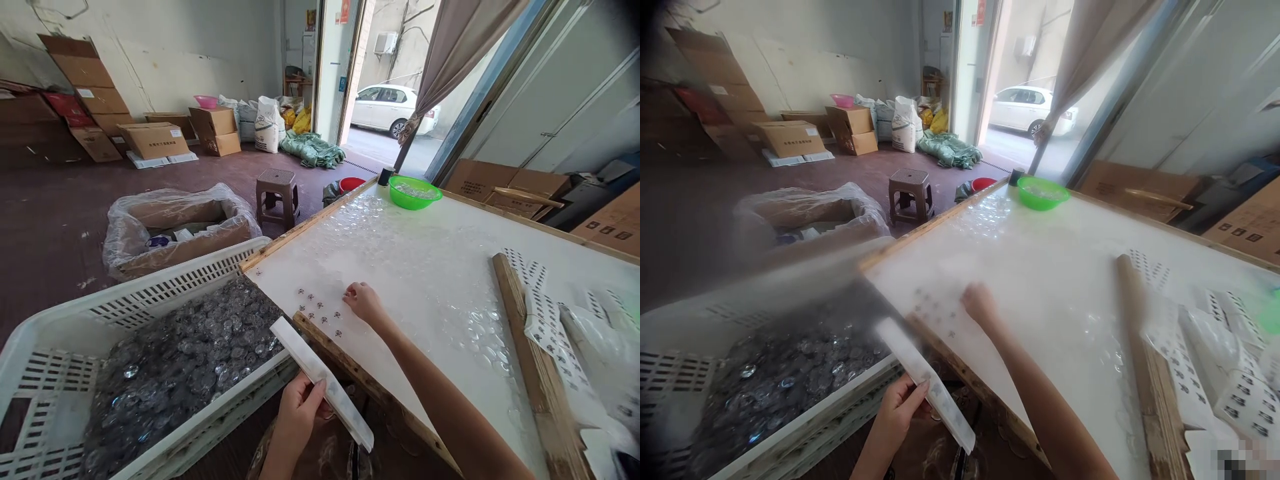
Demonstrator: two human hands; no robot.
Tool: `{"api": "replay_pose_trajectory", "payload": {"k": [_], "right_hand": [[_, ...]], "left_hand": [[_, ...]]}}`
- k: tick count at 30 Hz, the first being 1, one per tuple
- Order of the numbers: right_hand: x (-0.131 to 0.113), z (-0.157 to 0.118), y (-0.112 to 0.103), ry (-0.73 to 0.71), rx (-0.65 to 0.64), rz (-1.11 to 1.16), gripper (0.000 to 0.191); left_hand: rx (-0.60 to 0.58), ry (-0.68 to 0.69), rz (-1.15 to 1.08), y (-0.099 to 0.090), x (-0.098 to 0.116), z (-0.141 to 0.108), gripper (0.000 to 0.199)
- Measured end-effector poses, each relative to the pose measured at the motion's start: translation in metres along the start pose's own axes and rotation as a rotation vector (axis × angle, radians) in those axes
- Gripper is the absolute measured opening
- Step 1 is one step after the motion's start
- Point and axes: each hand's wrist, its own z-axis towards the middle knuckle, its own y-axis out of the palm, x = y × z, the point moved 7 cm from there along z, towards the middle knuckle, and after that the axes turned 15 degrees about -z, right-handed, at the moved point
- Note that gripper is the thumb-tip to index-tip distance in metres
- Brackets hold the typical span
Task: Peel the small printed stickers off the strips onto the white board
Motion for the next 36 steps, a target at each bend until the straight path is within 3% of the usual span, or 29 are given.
{"api": "replay_pose_trajectory", "payload": {"k": [10, 13, 21, 23, 27, 29, 32, 36], "right_hand": [[0.009, 0.001, -0.001, -0.025, 0.054, -0.009, 0.010], [0.006, 0.006, 0.001, -0.009, 0.070, 0.006, 0.019], [0.009, 0.009, 0.001, -0.024, 0.052, 0.113, 0.022], [0.011, 0.000, -0.001, -0.014, -0.013, 0.343, 0.026], [-0.007, -0.034, 0.004, -0.019, -0.345, 1.253, 0.034], [-0.018, -0.051, 0.004, -0.005, -0.459, 1.520, 0.034], [-0.025, -0.066, 0.008, 0.033, -0.533, 1.726, 0.030], [-0.025, -0.070, 0.013, 0.029, -0.554, 1.777, 0.026]], "left_hand": [[0.043, 0.000, -0.009, -0.006, -0.004, 0.004, 0.035], [0.053, 0.005, -0.015, -0.007, -0.002, 0.003, 0.034], [0.170, 0.101, -0.149, -0.010, 0.012, -0.002, 0.033], [0.188, 0.118, -0.211, -0.011, 0.015, -0.003, 0.038], [0.198, 0.067, -0.351, -0.011, 0.016, -0.006, 0.033], [0.197, 0.059, -0.388, -0.009, 0.017, -0.007, 0.026], [0.216, 0.054, -0.419, -0.006, 0.020, -0.011, 0.020], [0.243, -0.006, -0.458, 0.000, 0.019, -0.015, 0.021]]}}
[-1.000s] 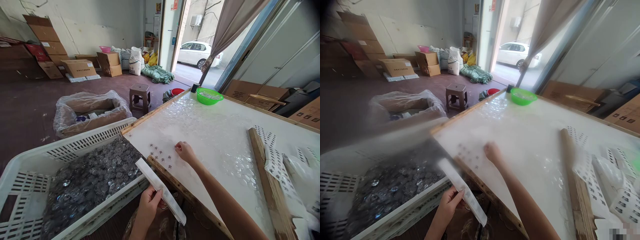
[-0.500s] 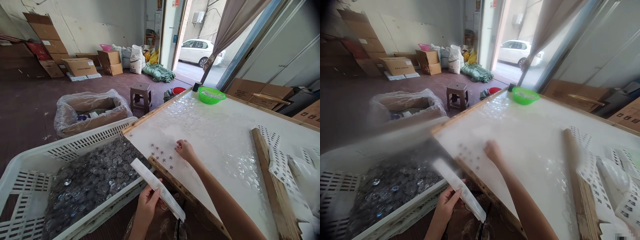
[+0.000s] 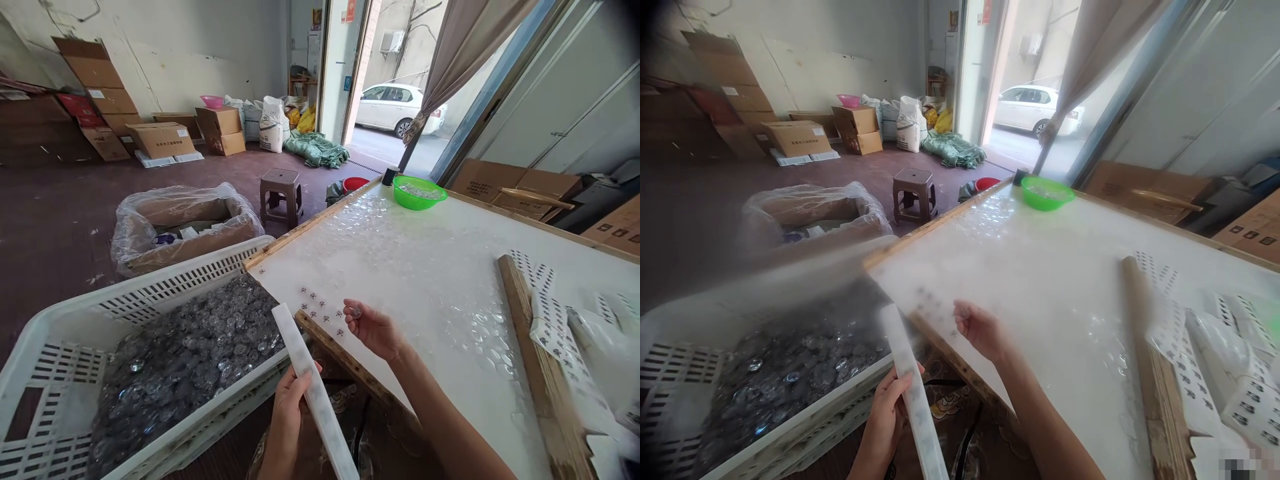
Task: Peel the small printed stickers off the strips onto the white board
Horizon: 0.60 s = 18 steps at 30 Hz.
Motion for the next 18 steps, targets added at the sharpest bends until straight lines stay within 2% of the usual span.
{"api": "replay_pose_trajectory", "payload": {"k": [3, 8, 10, 14, 16, 18], "right_hand": [[0.000, 0.000, -0.004, -0.015, 0.011, -0.064, 0.026], [-0.010, 0.000, -0.011, -0.115, 0.125, -0.307, 0.033], [-0.014, 0.003, -0.012, -0.174, 0.174, -0.530, 0.033], [-0.018, 0.009, -0.017, -0.282, 0.316, -1.184, 0.025], [-0.012, 0.012, -0.015, -0.291, 0.269, -1.415, 0.030], [-0.003, 0.013, -0.013, -0.280, 0.170, -1.538, 0.045]], "left_hand": [[0.012, 0.005, -0.002, 0.001, 0.000, -0.001, 0.021], [-0.009, 0.009, 0.023, 0.003, 0.001, 0.000, 0.022], [-0.008, 0.006, 0.025, 0.002, 0.001, 0.000, 0.023], [0.007, 0.007, 0.020, -0.001, 0.000, 0.002, 0.023], [0.007, 0.017, 0.036, -0.004, 0.001, 0.004, 0.023], [0.005, 0.022, 0.045, -0.008, 0.002, 0.006, 0.023]]}}
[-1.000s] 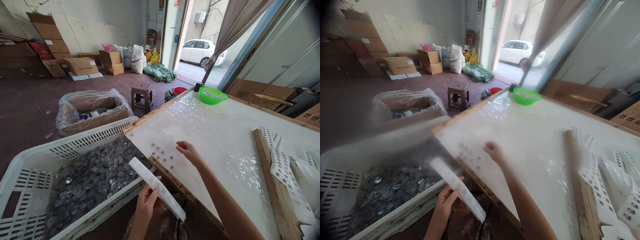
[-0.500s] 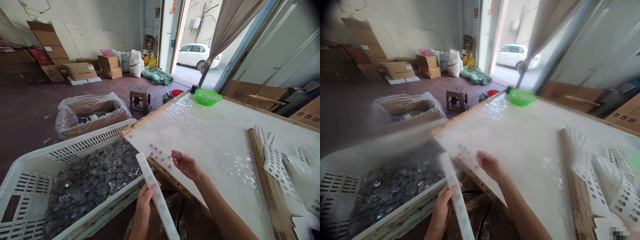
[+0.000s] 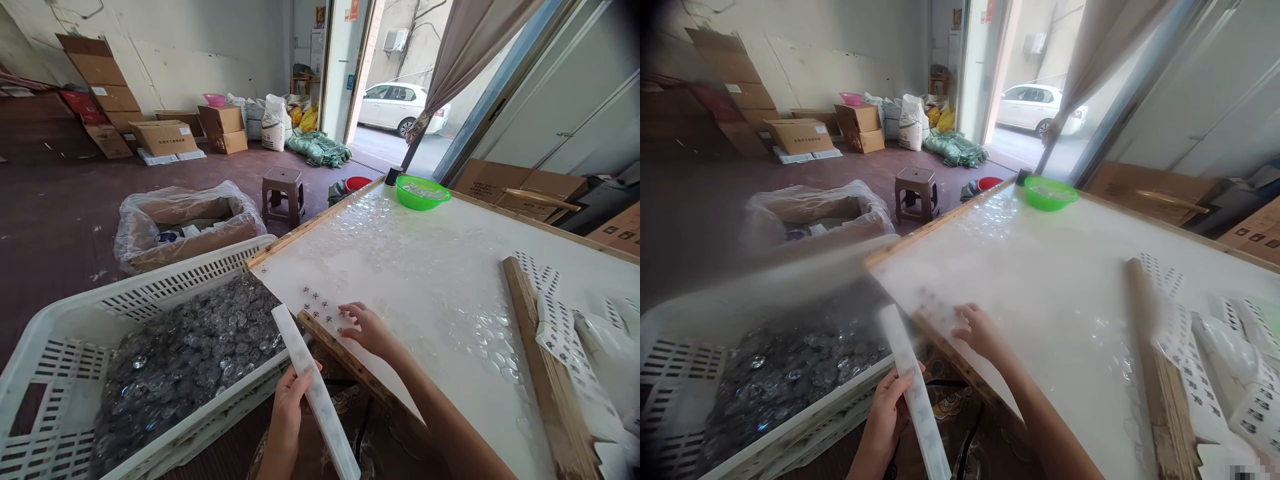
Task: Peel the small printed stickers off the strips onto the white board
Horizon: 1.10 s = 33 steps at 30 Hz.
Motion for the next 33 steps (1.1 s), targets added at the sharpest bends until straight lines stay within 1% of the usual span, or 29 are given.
{"api": "replay_pose_trajectory", "payload": {"k": [2, 4, 6, 8, 12, 14, 17, 19, 21, 23, 25, 27, 29, 31, 33], "right_hand": [[-0.001, -0.002, 0.004, -0.033, -0.043, -0.061, 0.059], [-0.003, 0.001, 0.007, -0.032, -0.067, -0.101, 0.064], [-0.007, 0.009, 0.009, -0.031, -0.086, -0.122, 0.062], [-0.017, 0.024, 0.013, -0.043, -0.090, -0.134, 0.056], [-0.044, 0.060, 0.021, -0.044, -0.066, -0.143, 0.040], [-0.060, 0.074, 0.026, -0.071, -0.056, -0.131, 0.034], [-0.078, 0.086, 0.031, -0.143, -0.027, -0.099, 0.037], [-0.077, 0.090, 0.031, -0.131, 0.028, -0.086, 0.043], [-0.069, 0.094, 0.029, -0.064, 0.082, -0.093, 0.051], [-0.061, 0.101, 0.028, 0.001, 0.106, -0.113, 0.059], [-0.060, 0.111, 0.031, 0.029, 0.106, -0.123, 0.064], [-0.068, 0.120, 0.036, 0.018, 0.095, -0.118, 0.062], [-0.082, 0.126, 0.045, -0.022, 0.065, -0.104, 0.060], [-0.096, 0.126, 0.051, -0.076, 0.041, -0.069, 0.060], [-0.104, 0.119, 0.049, -0.107, 0.065, -0.003, 0.055]], "left_hand": [[-0.009, 0.004, 0.012, -0.003, 0.000, 0.003, 0.023], [-0.015, 0.007, 0.032, -0.005, 0.000, 0.006, 0.024], [-0.008, 0.008, 0.049, -0.007, -0.001, 0.009, 0.026], [-0.002, 0.014, 0.047, -0.009, -0.002, 0.011, 0.027], [0.022, 0.012, 0.036, -0.012, -0.002, 0.012, 0.026], [0.049, 0.015, 0.033, -0.013, 0.001, 0.012, 0.027], [0.078, 0.042, 0.017, -0.014, 0.008, 0.012, 0.028], [0.083, 0.050, -0.002, -0.014, 0.010, 0.012, 0.029], [0.080, 0.049, -0.011, -0.014, 0.011, 0.012, 0.029], [0.080, 0.038, -0.010, -0.014, 0.009, 0.012, 0.030], [0.079, 0.029, -0.005, -0.014, 0.007, 0.012, 0.031], [0.080, 0.026, -0.003, -0.014, 0.006, 0.012, 0.031], [0.084, 0.032, -0.004, -0.015, 0.007, 0.012, 0.032], [0.097, 0.044, 0.001, -0.017, 0.011, 0.013, 0.032], [0.108, 0.066, 0.019, -0.019, 0.016, 0.013, 0.034]]}}
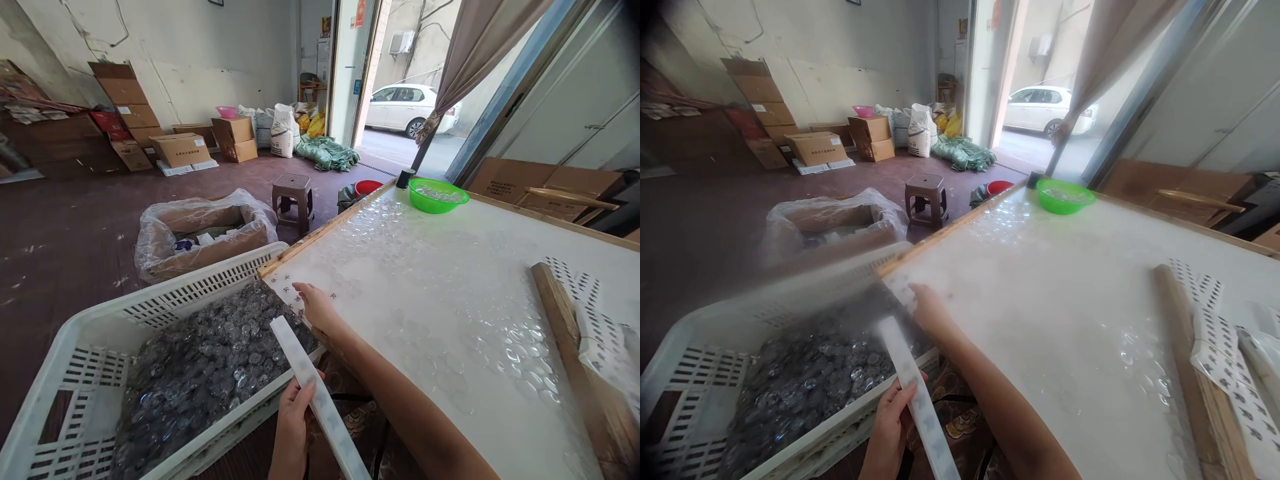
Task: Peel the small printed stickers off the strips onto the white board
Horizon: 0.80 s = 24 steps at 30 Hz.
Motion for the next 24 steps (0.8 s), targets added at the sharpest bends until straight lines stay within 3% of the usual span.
{"api": "replay_pose_trajectory", "payload": {"k": [4, 8, 11, 15, 19, 24], "right_hand": [[0.012, -0.028, -0.028, 0.120, 0.058, 0.094, 0.018], [0.020, -0.056, -0.047, 0.160, -0.006, 0.106, 0.022], [0.019, -0.066, -0.047, 0.114, 0.002, 0.034, 0.016], [0.042, -0.066, -0.043, 0.259, 0.112, -0.164, 0.031], [0.056, -0.059, -0.031, 0.303, 0.063, -0.214, 0.036], [0.035, -0.053, -0.023, 0.231, 0.020, -0.108, 0.028]], "left_hand": [[-0.021, 0.038, 0.015, 0.001, 0.003, 0.000, 0.037], [-0.088, -0.003, 0.013, 0.009, -0.008, -0.003, 0.037], [-0.124, -0.016, 0.009, 0.012, -0.014, -0.006, 0.036], [-0.146, 0.002, 0.019, 0.014, -0.010, -0.008, 0.038], [-0.131, 0.046, 0.038, 0.014, -0.003, -0.009, 0.037], [-0.136, 0.026, 0.035, 0.014, -0.007, -0.009, 0.036]]}}
